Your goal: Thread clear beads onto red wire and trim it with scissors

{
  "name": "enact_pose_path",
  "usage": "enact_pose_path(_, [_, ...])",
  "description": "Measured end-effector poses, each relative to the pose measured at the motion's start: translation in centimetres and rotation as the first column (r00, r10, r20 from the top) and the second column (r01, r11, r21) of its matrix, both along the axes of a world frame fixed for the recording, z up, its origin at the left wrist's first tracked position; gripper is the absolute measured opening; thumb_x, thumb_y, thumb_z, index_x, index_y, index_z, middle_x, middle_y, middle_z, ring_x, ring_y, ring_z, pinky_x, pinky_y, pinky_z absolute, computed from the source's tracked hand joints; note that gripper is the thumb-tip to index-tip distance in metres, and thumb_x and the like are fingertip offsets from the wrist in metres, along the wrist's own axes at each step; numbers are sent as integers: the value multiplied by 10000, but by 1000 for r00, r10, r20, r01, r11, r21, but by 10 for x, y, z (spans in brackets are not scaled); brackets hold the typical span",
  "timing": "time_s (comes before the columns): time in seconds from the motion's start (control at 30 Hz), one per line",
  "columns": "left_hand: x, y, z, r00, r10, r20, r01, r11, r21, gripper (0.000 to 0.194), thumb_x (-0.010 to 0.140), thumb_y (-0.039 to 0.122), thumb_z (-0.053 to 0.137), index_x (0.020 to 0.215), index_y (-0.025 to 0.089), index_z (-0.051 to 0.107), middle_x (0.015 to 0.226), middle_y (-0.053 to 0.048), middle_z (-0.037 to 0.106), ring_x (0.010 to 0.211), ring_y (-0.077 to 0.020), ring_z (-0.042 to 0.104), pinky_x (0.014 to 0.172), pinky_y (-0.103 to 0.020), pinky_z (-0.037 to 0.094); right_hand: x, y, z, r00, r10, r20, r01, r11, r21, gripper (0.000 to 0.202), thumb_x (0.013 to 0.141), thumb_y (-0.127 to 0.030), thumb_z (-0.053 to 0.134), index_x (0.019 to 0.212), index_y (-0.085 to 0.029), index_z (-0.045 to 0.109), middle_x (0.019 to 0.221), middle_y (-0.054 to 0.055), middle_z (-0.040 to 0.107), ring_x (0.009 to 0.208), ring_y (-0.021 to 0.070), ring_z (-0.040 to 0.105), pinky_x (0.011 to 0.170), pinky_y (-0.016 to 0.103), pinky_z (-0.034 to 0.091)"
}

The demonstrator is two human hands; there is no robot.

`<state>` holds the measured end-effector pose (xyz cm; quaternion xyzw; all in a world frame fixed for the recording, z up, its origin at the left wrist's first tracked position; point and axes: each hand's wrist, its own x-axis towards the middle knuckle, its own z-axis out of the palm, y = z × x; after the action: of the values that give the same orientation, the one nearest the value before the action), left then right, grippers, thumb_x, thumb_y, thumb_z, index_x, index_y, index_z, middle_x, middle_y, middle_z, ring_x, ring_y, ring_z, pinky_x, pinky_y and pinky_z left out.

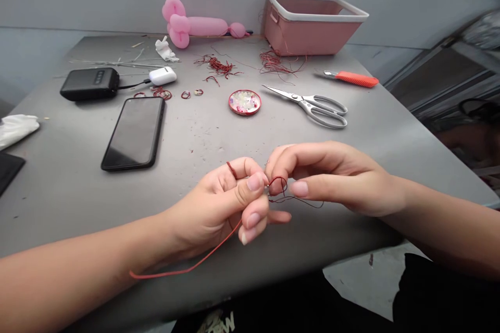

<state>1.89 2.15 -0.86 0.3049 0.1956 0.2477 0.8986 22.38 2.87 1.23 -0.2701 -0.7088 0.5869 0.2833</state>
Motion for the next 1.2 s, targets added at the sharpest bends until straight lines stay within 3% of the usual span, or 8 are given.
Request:
enact_pose_path(0.1, [0,-1,0,1000,-6,-8,6,1000,-3,230,868,334,704,818,173,547,492,109,567,431,-2,498,870,-258,538,0,0,-2,1000,6,-6,-6,999,51,58,911,-138,553,888,-156,602,877,33,652,855,109,635,749,238,545])
enact_pose_path(0.2, [0,-1,0,999,0,-34,0,1000,1,223,856,340,718,835,175,568,498,108,571,438,-4,509,873,-250,528,-1,-1,-6,997,-56,48,37,944,329,76,898,-100,547,894,-158,597,849,37,655,809,110,630,714,246,540])
enact_pose_path(0.4, [-1,1,2,988,38,-150,-27,997,78,208,885,359,676,862,174,585,500,116,560,436,-2,494,936,-300,499,-2,-1,-11,938,-340,60,109,458,882,159,865,-38,539,914,-178,599,838,63,638,795,150,602,738,328,558])
enact_pose_path(0.5, [-1,2,2,981,69,-180,-46,991,124,210,886,371,671,873,174,599,497,122,542,435,-2,479,956,-311,482,-3,-2,-11,926,-375,51,100,373,922,178,860,-35,541,902,-198,599,808,52,639,776,158,611,728,336,568])
enact_pose_path(0.83, [-2,-3,7,961,86,-263,-36,981,191,206,949,315,570,802,184,512,460,123,499,417,-15,425,874,-308,521,-7,-7,-12,947,-322,18,137,451,882,155,856,-18,584,908,-162,612,777,51,635,762,145,622,741,318,571])
enact_pose_path(0.93, [-2,-4,6,957,115,-266,-51,970,237,195,955,318,554,820,185,510,465,122,497,417,-20,420,888,-326,524,-9,-11,-11,945,-326,2,199,582,789,140,874,-39,556,900,-164,615,809,52,647,782,142,624,735,305,557])
enact_pose_path(1.07, [-4,-6,3,954,147,-261,-41,928,371,168,959,317,547,853,192,511,496,122,487,439,-32,441,881,-321,525,-9,-13,-3,963,-246,110,209,941,265,48,903,-162,576,883,-156,619,768,20,643,671,95,596,594,213,511])
enact_pose_path(1.2, [-6,-8,1,934,154,-321,6,894,448,174,964,333,531,863,192,516,533,95,498,451,-48,446,661,-219,509,-6,-6,2,997,-10,71,30,954,-299,131,862,-244,662,825,-131,609,713,-1,608,605,64,533,546,177,468])
